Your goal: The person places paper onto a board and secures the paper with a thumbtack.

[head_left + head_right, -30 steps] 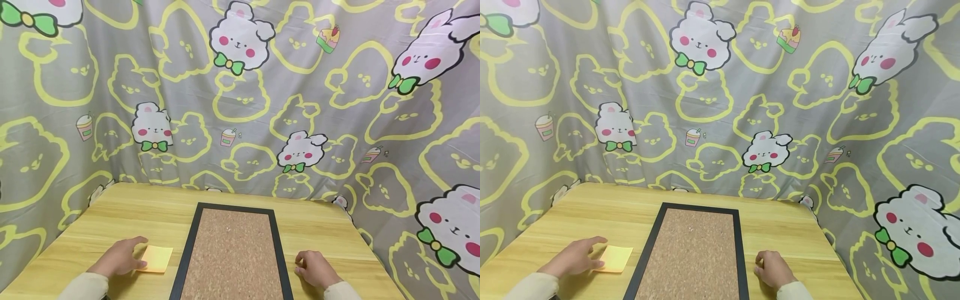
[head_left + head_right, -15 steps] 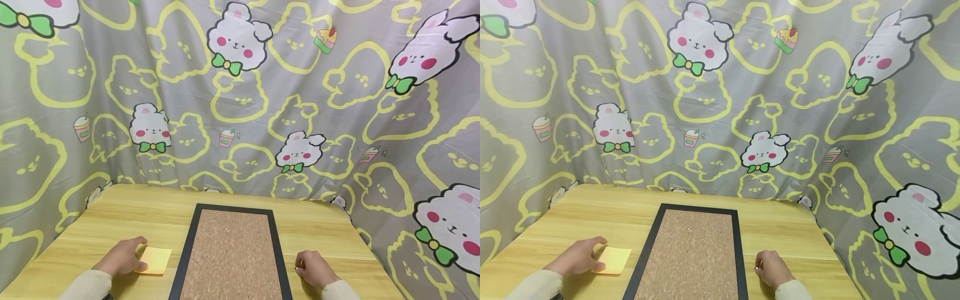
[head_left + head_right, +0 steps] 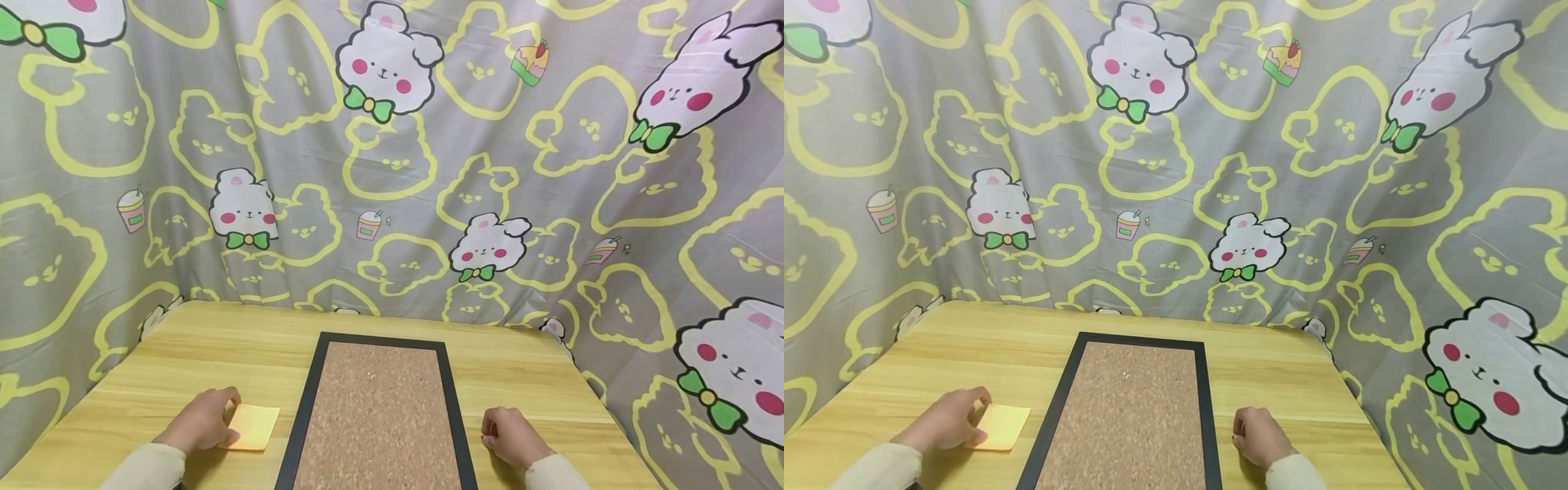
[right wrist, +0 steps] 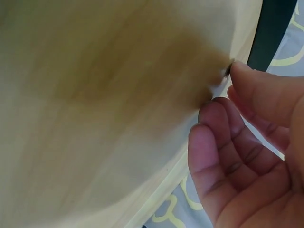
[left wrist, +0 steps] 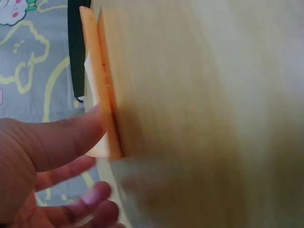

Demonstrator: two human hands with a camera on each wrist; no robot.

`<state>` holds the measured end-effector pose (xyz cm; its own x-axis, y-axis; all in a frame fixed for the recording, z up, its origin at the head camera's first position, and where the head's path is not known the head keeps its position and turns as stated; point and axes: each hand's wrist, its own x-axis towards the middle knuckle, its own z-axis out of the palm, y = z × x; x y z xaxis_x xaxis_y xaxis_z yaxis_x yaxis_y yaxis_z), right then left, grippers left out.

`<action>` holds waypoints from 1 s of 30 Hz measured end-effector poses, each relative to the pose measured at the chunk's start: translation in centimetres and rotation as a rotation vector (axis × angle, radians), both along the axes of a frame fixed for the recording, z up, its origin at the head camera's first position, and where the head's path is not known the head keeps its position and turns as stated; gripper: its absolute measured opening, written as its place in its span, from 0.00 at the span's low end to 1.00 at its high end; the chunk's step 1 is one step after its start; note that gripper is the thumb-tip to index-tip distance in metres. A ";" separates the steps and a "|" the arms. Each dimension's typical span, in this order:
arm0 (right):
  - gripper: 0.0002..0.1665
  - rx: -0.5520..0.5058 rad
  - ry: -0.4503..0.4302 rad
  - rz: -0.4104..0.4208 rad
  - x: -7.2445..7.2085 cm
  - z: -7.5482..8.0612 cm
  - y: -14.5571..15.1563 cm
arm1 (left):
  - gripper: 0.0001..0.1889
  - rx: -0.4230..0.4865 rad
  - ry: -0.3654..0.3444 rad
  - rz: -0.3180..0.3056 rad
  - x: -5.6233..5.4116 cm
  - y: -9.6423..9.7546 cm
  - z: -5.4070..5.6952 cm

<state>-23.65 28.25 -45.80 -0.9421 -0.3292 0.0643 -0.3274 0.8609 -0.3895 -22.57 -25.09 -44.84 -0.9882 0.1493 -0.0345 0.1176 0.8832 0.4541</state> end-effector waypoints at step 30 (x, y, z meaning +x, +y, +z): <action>0.16 0.030 0.011 0.047 -0.1 0.0 -0.3 | 0.08 0.241 0.059 -0.020 0.2 0.1 0.5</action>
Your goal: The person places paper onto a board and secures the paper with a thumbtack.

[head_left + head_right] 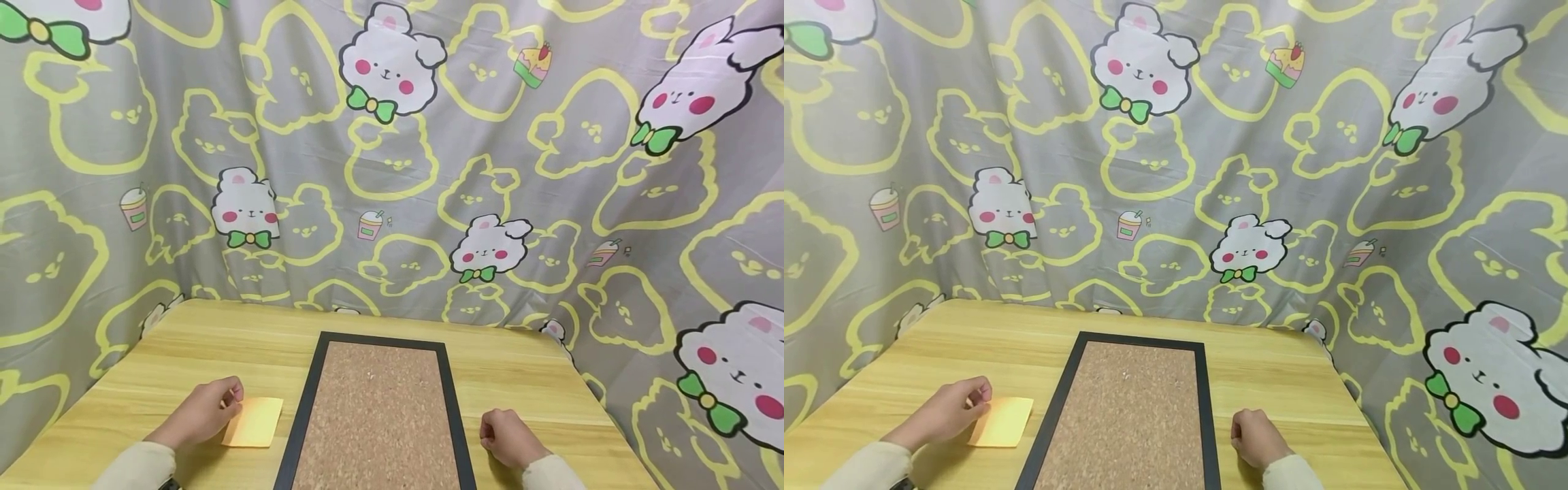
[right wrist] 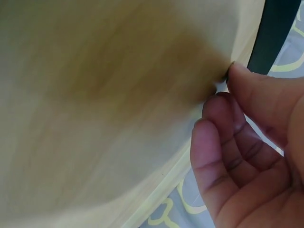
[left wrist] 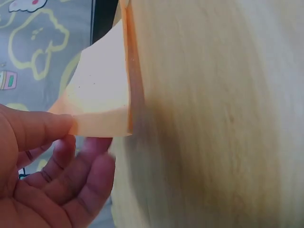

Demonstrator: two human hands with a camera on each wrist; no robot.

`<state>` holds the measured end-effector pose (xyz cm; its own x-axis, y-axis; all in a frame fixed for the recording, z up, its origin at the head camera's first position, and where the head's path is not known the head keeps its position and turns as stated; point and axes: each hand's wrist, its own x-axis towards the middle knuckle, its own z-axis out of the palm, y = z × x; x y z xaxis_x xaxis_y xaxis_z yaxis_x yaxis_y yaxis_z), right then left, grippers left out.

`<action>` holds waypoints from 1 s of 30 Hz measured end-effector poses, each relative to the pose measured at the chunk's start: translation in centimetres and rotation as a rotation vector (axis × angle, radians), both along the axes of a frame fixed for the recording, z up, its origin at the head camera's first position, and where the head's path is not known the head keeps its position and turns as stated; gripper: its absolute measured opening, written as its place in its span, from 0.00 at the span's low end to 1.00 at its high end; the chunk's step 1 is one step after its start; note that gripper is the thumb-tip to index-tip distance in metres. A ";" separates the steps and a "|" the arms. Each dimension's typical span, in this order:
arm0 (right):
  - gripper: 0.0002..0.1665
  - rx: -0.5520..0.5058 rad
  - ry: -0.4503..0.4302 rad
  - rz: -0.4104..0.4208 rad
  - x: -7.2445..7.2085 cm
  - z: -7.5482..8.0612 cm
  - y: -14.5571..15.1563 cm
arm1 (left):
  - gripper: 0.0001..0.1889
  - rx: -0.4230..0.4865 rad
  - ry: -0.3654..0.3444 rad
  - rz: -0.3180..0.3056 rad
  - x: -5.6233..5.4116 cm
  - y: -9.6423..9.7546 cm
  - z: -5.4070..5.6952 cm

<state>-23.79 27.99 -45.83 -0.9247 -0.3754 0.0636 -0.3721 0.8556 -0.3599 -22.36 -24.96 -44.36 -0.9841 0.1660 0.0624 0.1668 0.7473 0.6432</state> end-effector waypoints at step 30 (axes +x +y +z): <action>0.12 -0.054 -0.070 -0.075 0.3 0.7 -0.1 | 0.09 0.163 -0.030 0.033 0.2 -1.4 0.6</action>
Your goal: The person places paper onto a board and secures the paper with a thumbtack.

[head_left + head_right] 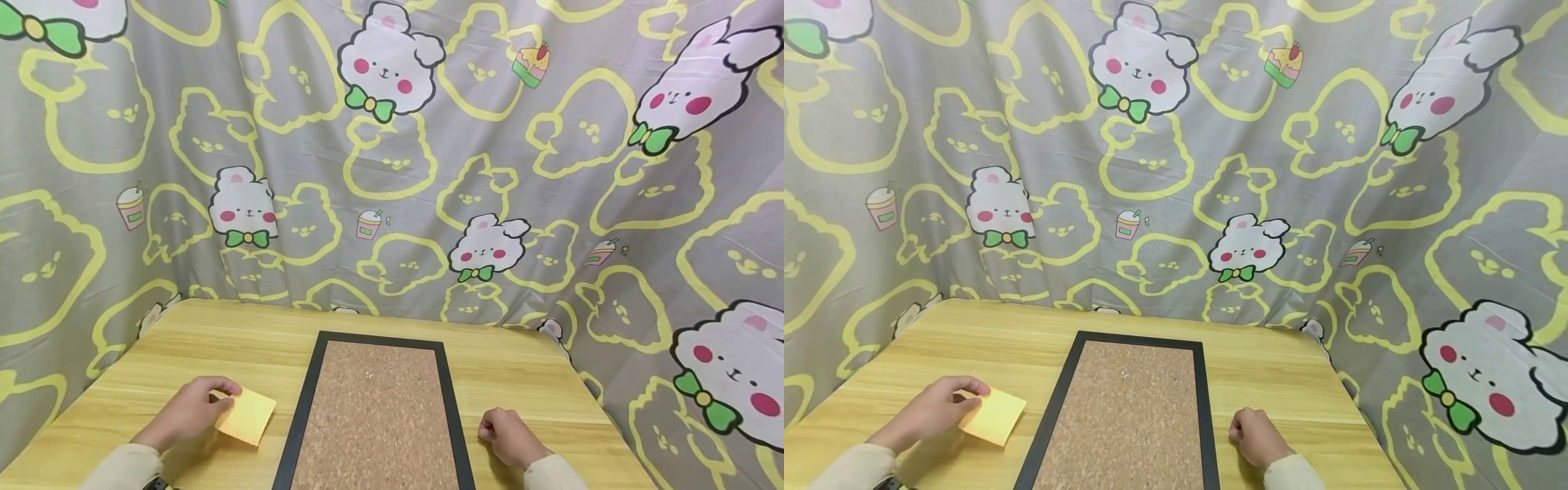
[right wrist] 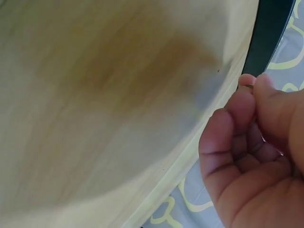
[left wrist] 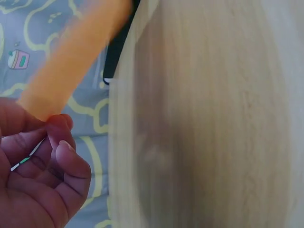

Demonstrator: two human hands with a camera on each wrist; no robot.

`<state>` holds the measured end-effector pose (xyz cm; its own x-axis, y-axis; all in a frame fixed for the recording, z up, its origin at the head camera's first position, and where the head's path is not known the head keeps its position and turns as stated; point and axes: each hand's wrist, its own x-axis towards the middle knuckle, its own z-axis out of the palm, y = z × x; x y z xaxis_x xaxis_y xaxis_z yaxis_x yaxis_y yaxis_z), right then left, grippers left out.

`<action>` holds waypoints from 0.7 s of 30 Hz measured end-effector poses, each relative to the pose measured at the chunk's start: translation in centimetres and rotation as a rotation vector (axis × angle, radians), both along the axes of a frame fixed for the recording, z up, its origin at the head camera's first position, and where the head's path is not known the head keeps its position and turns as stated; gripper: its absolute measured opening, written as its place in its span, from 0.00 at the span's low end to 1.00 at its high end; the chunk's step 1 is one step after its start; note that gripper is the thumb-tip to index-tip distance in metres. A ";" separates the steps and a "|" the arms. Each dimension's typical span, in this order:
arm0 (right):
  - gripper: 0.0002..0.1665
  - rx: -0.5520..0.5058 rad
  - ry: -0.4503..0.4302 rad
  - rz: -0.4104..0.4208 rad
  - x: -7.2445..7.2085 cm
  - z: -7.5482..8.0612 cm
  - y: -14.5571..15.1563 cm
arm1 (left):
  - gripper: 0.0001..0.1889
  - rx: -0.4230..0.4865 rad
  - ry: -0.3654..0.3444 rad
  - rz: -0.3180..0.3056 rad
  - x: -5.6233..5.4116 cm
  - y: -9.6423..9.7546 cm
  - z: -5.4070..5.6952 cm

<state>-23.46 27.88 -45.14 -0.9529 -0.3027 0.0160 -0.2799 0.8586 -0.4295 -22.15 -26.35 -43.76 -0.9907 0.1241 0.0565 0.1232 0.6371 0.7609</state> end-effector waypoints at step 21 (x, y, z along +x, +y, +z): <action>0.15 -0.010 -0.051 0.030 0.2 0.1 0.2 | 0.33 0.171 -0.122 0.006 0.3 0.8 1.5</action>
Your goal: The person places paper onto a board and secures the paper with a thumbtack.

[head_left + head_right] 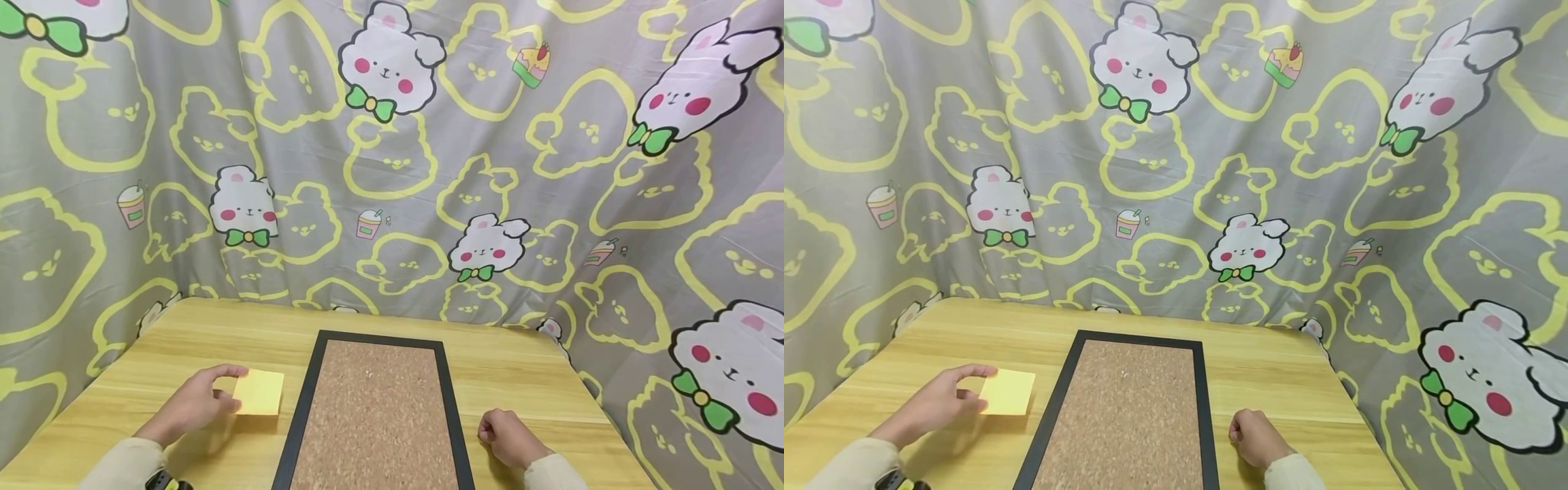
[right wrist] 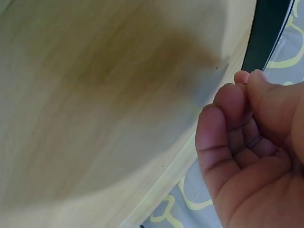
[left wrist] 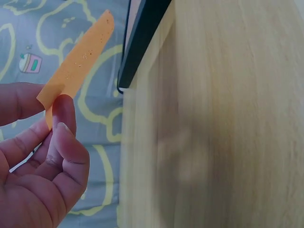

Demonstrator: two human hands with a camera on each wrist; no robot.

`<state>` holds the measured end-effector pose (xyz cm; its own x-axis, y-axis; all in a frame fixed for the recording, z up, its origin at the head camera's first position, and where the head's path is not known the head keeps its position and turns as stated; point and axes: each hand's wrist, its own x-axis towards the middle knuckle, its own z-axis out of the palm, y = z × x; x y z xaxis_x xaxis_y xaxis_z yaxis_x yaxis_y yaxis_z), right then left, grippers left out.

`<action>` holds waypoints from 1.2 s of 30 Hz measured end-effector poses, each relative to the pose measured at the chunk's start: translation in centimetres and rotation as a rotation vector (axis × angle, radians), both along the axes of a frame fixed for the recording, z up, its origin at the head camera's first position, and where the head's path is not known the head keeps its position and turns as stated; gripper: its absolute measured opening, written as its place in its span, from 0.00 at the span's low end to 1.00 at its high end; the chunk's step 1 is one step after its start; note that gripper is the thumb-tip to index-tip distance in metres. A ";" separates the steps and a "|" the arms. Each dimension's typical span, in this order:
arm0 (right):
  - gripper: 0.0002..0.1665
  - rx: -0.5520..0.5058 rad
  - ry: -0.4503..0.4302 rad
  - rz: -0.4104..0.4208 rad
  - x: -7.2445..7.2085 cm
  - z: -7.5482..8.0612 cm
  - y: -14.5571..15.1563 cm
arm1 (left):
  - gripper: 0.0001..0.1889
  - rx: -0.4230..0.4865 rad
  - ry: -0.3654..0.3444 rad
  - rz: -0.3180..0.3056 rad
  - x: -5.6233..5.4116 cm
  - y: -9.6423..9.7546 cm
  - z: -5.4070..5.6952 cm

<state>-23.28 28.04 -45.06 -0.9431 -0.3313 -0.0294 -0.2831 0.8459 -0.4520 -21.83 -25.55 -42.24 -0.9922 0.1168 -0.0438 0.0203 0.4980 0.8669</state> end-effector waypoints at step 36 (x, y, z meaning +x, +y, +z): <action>0.10 -0.025 -0.005 0.053 -0.2 -0.2 0.4 | 0.35 0.068 0.011 -0.065 -0.9 3.5 0.6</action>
